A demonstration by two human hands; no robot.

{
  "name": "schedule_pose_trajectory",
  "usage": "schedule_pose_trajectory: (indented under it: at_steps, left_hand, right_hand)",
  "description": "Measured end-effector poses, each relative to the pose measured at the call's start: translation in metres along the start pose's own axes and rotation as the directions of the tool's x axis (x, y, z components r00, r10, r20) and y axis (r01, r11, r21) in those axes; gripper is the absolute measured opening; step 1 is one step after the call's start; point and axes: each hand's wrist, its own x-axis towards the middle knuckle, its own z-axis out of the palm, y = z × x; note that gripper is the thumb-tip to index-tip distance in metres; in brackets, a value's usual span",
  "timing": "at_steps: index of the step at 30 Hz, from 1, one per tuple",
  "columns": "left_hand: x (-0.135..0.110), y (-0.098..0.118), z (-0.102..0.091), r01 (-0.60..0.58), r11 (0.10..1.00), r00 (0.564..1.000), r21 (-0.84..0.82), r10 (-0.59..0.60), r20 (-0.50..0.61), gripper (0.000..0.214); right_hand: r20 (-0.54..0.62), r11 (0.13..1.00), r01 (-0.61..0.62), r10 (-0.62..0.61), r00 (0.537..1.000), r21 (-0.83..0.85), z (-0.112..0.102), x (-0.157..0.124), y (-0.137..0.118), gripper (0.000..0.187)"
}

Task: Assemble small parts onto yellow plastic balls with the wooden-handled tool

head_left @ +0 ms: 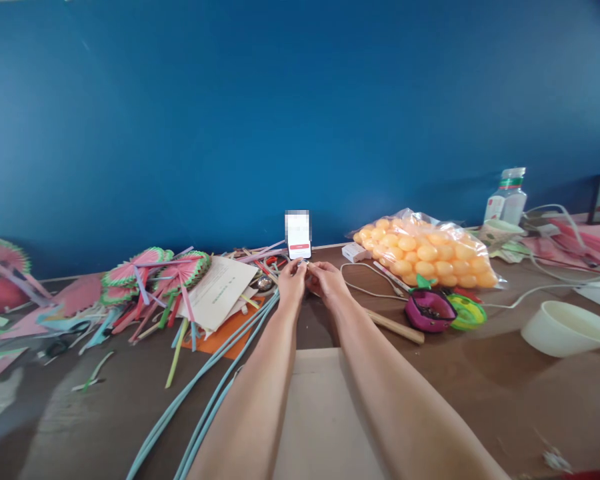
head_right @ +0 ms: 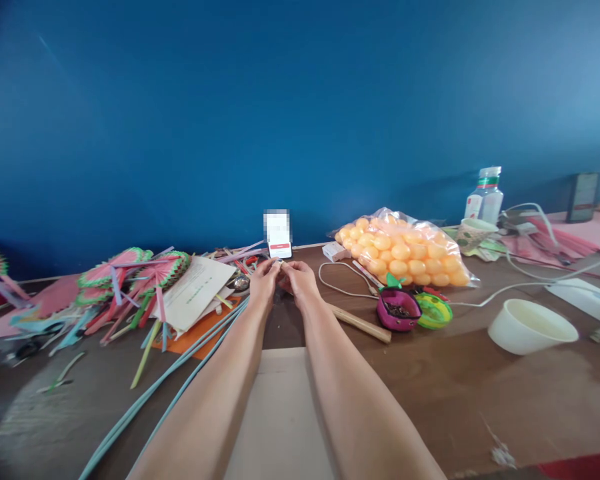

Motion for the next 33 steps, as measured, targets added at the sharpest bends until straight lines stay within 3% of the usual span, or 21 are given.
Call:
schedule_pose_trajectory:
  at_steps: [8, 16, 23, 27, 33]
  left_hand:
    - [0.003, -0.005, -0.003, -0.042, 0.998, 0.999, 0.043, 0.042, 0.015, 0.022]
    - [-0.002, 0.004, -0.001, -0.005, 1.000, 1.000, -0.006, 0.005, 0.000, 0.020]
    - [0.000, 0.000, -0.004, -0.071, 0.995, 0.997, 0.074, 0.069, 0.030, 0.020]
    - [0.001, -0.004, -0.003, -0.037, 0.999, 0.999, 0.009, 0.037, 0.018, 0.022]
    - [0.001, -0.005, 0.001, 0.093, 0.966, 0.995, -0.241, -0.078, 0.068, 0.034]
  right_hand:
    - [0.075, 0.995, -0.006, -0.001, 0.997, 0.102, 0.000, -0.002, -0.001, 0.021]
    - [0.110, 0.978, -0.045, 0.023, 0.994, 0.206, -0.003, 0.001, 0.001, 0.012]
    - [0.117, 0.980, -0.002, -0.022, 0.993, 0.198, -0.003, 0.002, 0.003, 0.020]
    - [0.105, 0.982, 0.027, -0.047, 0.993, 0.185, -0.001, 0.003, 0.004, 0.020]
    - [0.110, 0.985, 0.075, -0.093, 0.990, 0.158, 0.001, 0.001, 0.004, 0.019]
